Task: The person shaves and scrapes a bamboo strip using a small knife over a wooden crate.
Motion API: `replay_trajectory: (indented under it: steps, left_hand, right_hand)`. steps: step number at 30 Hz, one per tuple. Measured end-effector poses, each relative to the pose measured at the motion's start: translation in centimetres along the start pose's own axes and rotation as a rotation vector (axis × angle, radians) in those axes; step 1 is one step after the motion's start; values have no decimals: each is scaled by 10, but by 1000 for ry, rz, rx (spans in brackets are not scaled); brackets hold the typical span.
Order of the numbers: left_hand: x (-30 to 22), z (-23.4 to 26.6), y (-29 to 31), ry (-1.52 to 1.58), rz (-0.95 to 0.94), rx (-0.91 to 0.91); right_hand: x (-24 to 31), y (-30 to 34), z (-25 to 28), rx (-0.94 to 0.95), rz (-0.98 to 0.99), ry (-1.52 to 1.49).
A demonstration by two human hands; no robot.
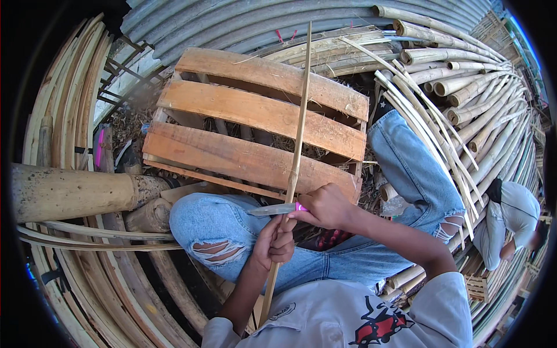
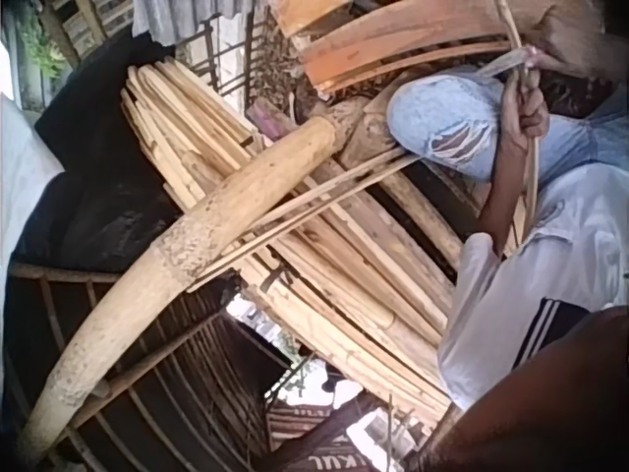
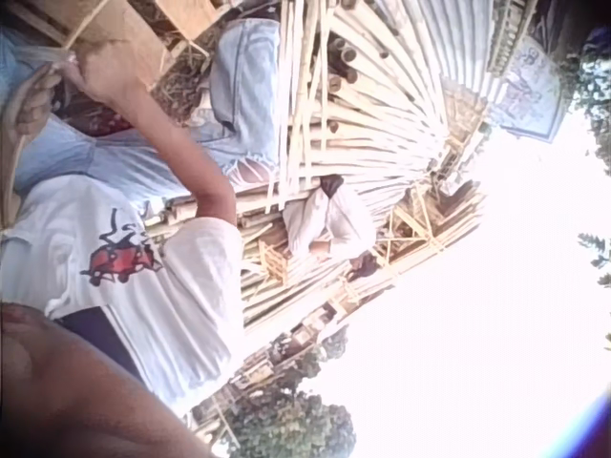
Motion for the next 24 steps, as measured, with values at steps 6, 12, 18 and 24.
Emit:
replay_trajectory:
  steps: [6, 12, 18, 24]
  left_hand:
    - [-5, -13, -2, -8, 8, -23]
    - [5, -4, 1, -56, -5, -56]
    - [3, -10, -4, 2, -11, 20]
    - [-3, 1, -5, -436, -89, -260]
  right_hand:
    - [-22, -10, 3, -20, -114, 49]
    - [-84, -17, 17, -17, -321, 129]
    - [-20, -5, 16, 136, -152, 64]
    - [-45, -6, 16, 193, -235, 57]
Point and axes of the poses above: each hand's wrist, its own y-axis away from the middle knuckle, its own z-axis out of the back of the hand, x = y × z, the point moved 3 cm from there along -y, towards the middle knuckle, and after that the axes turned 9 degrees about y, right-handed, at the moved point
